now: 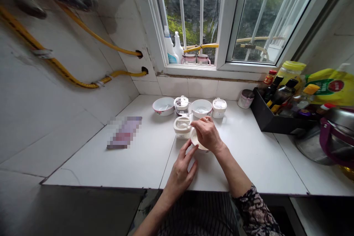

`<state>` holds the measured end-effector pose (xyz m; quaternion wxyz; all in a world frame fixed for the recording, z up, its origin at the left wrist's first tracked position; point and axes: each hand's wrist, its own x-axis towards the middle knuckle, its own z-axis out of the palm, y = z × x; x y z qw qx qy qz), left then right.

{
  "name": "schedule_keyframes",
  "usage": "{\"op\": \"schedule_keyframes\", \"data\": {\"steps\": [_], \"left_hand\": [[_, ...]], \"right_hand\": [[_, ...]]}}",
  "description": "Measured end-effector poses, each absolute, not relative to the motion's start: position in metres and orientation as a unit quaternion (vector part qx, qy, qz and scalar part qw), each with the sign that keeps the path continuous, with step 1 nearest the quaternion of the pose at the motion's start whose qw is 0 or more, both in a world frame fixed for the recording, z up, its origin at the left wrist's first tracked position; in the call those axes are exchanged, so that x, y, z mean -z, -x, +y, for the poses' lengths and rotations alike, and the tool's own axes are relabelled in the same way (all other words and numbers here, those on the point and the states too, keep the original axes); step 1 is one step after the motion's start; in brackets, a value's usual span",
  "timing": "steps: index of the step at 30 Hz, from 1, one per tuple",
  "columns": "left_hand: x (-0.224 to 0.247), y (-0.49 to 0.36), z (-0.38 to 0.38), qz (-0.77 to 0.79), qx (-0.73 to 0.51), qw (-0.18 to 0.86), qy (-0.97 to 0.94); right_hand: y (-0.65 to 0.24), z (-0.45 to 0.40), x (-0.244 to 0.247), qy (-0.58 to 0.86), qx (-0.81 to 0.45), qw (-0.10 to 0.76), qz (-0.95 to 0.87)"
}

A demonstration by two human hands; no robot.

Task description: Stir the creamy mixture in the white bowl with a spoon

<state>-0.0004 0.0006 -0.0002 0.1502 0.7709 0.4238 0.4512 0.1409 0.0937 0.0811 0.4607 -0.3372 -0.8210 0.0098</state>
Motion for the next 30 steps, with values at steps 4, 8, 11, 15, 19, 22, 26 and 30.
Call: {"op": "schedule_keyframes", "data": {"steps": [4,8,11,15,19,22,26,30], "left_hand": [[-0.003,0.0,0.0,0.427,-0.455,0.145,-0.768],[-0.005,0.001,-0.001,0.428,-0.449,0.141,-0.771],[-0.005,0.001,-0.001,0.427,-0.448,0.144,-0.772],[-0.005,0.001,-0.001,0.427,-0.447,0.15,-0.772],[-0.004,0.001,-0.001,0.427,-0.449,0.149,-0.771],[-0.004,0.001,-0.001,0.426,-0.452,0.144,-0.77],[-0.004,0.001,-0.001,0.425,-0.454,0.14,-0.77],[-0.004,0.001,-0.001,0.423,-0.454,0.14,-0.772]], "right_hand": [[-0.148,0.094,-0.085,0.426,-0.115,0.55,-0.709],[-0.167,0.099,-0.088,0.486,-0.247,0.586,-0.6],[-0.177,0.103,-0.089,0.506,-0.264,0.554,-0.606],[-0.177,0.103,-0.089,0.523,-0.261,0.492,-0.645],[-0.174,0.101,-0.088,0.535,-0.225,0.457,-0.674],[-0.172,0.102,-0.084,0.533,-0.201,0.439,-0.694],[-0.168,0.102,-0.08,0.521,-0.237,0.415,-0.707],[-0.168,0.104,-0.078,0.519,-0.3,0.426,-0.677]]}}
